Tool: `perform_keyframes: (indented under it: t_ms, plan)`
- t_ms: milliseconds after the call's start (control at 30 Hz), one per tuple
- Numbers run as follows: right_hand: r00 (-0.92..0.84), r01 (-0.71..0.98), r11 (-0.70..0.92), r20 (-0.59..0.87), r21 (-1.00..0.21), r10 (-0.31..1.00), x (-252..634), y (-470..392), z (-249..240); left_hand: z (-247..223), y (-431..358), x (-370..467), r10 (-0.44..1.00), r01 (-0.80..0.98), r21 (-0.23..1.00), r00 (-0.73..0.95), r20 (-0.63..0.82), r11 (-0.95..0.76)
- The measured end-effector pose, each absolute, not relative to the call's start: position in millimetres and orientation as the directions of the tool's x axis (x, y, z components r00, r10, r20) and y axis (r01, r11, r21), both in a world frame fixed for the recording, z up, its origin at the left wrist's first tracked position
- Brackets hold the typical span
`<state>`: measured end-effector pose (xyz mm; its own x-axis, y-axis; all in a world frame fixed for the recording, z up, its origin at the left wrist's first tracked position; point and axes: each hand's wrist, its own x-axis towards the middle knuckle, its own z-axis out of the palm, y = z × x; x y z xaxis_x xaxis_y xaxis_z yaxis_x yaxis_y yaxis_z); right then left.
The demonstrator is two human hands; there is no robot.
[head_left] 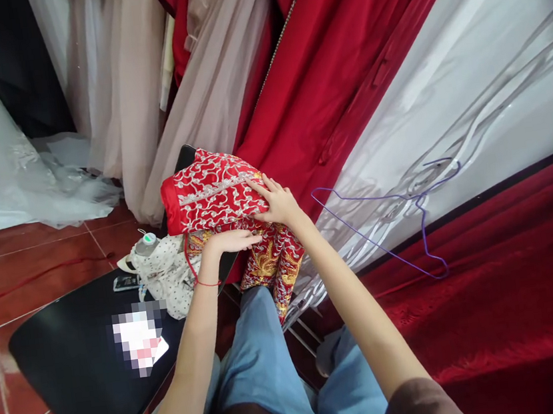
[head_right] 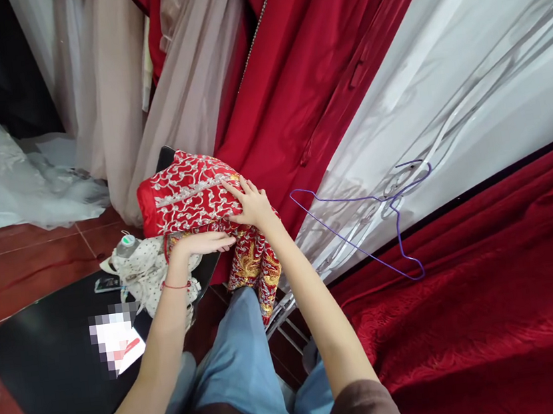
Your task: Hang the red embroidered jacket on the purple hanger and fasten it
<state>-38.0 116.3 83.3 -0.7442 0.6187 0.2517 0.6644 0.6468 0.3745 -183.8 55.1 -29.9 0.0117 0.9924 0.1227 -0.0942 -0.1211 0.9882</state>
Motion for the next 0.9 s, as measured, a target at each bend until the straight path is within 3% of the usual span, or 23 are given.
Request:
perform_keyframes:
  t_ms: [100,233,367,467,633,900]
  plan:
    - [-0.740,0.669,0.662,0.225,0.337,0.634,-42,116,91,-25,44,-199,0.993,0.151,0.982,-0.020,-0.112,0.114]
    - [-0.739,0.671,0.668,0.214,0.322,0.639,-47,115,97,-34,34,-233,0.913,0.215,0.890,-0.174,-0.369,0.401]
    - [-0.735,0.677,0.677,0.216,0.290,0.643,-49,116,100,-54,36,-261,0.874,0.183,0.871,-0.276,-0.400,0.456]
    - [-0.732,0.680,0.679,0.210,0.275,0.648,-50,117,104,-60,39,-266,0.896,0.097,0.947,-0.366,-0.251,0.305]
    - [-0.748,0.661,0.687,0.192,0.302,0.635,-53,116,108,-39,33,-255,0.864,-0.136,0.974,-0.495,0.093,-0.182]
    - [-0.763,0.634,0.665,0.177,0.395,0.622,-54,108,106,-21,43,-236,0.769,-0.425,0.754,-0.617,0.165,-0.502]
